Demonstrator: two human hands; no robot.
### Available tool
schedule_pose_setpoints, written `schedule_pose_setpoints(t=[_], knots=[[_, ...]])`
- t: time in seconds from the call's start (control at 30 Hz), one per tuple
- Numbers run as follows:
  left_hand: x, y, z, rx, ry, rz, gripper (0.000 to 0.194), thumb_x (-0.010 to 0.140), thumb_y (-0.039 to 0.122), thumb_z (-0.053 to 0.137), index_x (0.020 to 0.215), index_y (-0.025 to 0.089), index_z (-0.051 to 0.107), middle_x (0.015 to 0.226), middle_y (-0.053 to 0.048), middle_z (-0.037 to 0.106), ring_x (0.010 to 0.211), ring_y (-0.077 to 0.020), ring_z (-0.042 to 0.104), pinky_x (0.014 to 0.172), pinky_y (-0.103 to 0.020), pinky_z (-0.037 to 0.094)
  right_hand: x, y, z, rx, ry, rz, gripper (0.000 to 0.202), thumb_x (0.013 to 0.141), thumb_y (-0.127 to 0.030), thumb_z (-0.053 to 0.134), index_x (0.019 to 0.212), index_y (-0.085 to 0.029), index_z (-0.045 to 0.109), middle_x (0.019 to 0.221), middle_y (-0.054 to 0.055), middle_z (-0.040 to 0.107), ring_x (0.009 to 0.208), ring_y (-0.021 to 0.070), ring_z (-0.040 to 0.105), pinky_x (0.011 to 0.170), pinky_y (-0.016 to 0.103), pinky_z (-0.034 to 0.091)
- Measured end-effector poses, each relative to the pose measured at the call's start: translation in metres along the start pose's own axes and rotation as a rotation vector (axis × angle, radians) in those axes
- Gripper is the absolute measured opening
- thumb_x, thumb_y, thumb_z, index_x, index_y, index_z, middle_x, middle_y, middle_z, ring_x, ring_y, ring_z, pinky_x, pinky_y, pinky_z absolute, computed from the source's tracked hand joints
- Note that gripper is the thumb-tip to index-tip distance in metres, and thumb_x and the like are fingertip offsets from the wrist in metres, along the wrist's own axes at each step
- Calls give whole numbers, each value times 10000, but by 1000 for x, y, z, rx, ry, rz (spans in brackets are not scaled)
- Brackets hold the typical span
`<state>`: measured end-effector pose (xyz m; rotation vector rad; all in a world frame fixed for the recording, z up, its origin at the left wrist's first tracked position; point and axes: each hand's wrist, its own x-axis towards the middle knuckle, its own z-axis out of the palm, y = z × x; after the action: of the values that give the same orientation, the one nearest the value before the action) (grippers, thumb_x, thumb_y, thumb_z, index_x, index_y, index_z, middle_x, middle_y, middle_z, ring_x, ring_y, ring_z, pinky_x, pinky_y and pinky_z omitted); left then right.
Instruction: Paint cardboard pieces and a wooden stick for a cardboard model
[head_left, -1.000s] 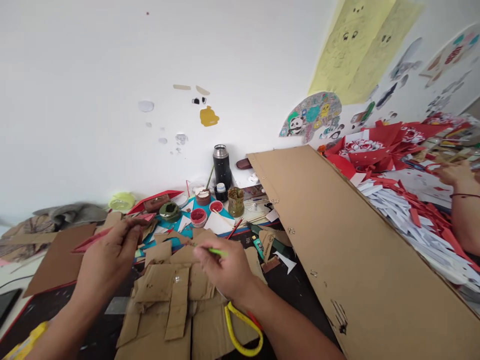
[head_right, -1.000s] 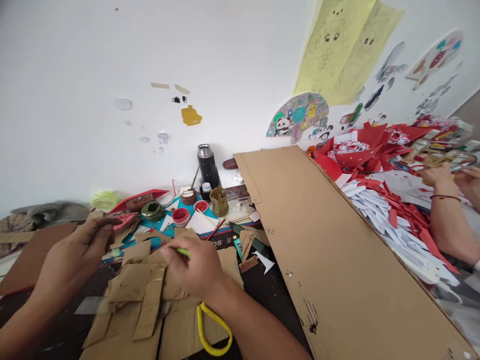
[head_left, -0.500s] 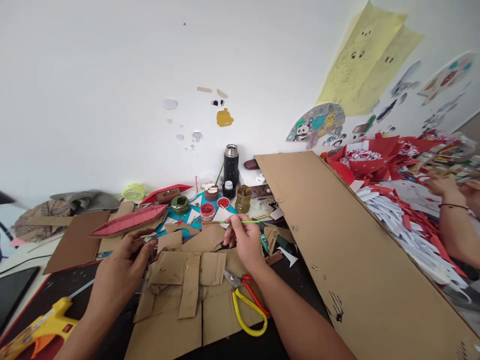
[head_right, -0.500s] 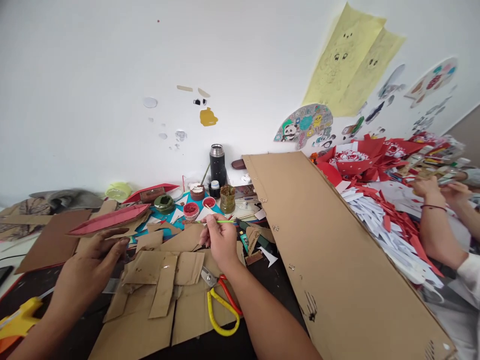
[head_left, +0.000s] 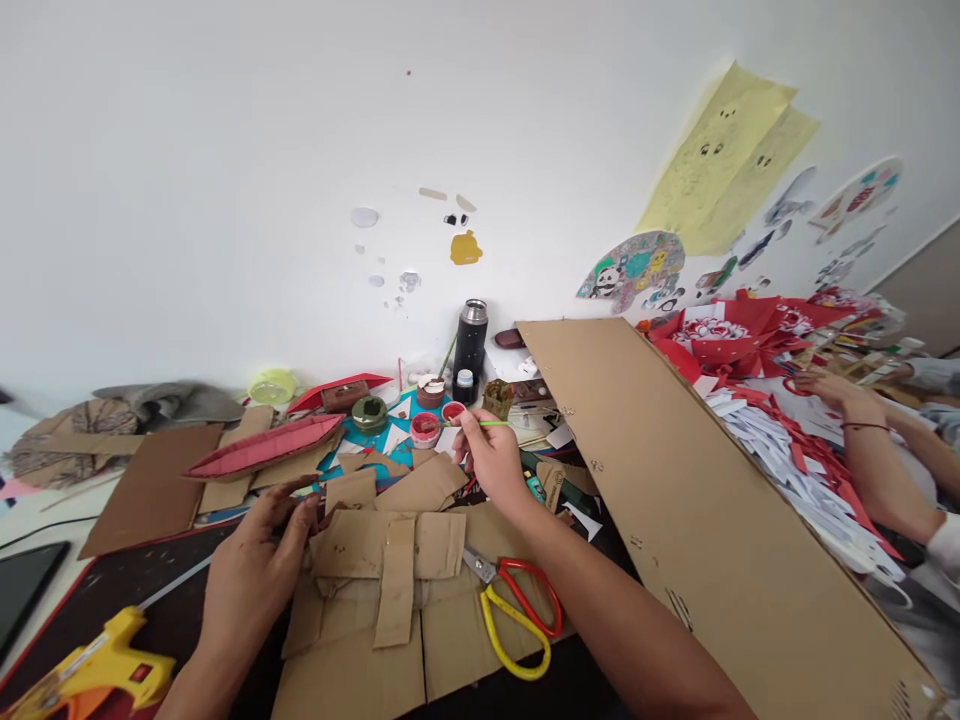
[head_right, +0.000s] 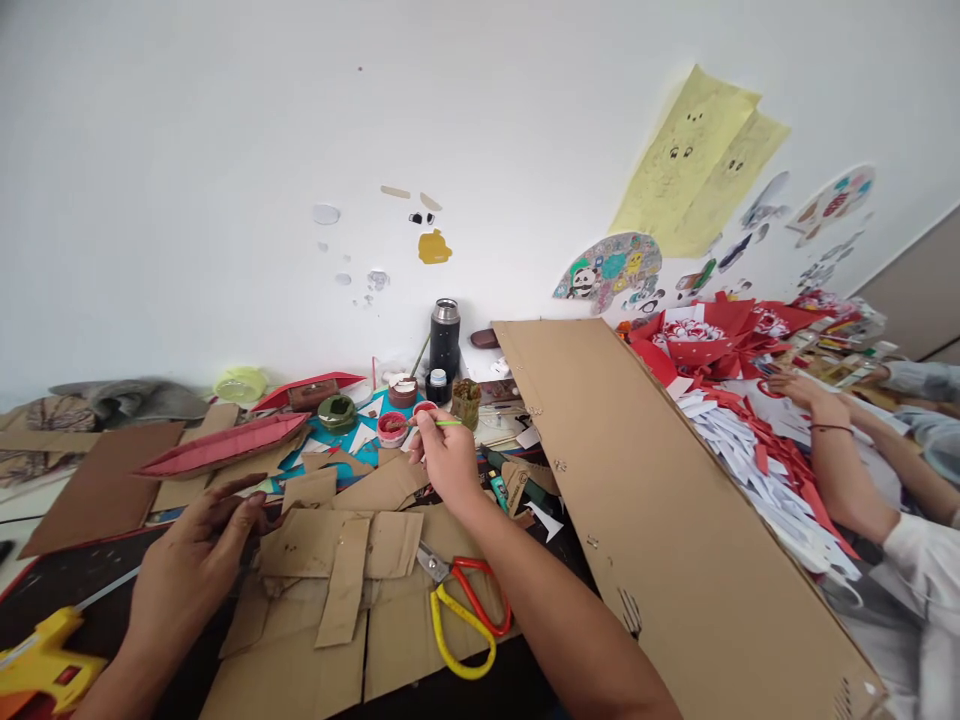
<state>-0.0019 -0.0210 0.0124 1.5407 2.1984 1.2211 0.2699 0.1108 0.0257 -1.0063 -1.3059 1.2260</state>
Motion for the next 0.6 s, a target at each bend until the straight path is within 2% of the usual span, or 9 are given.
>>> schedule_pose_setpoints(t=[0.13,0.27,0.47,0.6], knots=[[1,-2,-12,42,83,-24,306,972,556,607,1019,291,752,960,-44,890,888,-269,841,710,-305,579,13,11,6,-97,-14,-32,524,988,-728,653,923,-212,715,674,3,687,501,151,639,445,245,400],[2,-1,-20,62,186,-98,299,984,558,586,946,291,715,934,-50,863,903,-303,814,725,-352,553,20,20,10,-84,-47,14,534,938,-745,705,915,-212,697,664,-16,687,468,139,630,435,241,415],[0,5,-22,33,147,-124,272,1009,530,588,997,288,712,995,-54,862,991,-308,809,784,-359,556,23,20,9,-8,-67,87,545,886,-728,772,1005,-199,714,631,-44,681,429,126,622,398,215,387],[1,9,-21,25,181,-133,278,973,536,591,967,282,704,957,-54,846,985,-298,804,778,-345,548,19,15,6,21,-59,117,581,854,-672,793,1155,-182,714,629,-58,693,422,126,619,388,209,386]])
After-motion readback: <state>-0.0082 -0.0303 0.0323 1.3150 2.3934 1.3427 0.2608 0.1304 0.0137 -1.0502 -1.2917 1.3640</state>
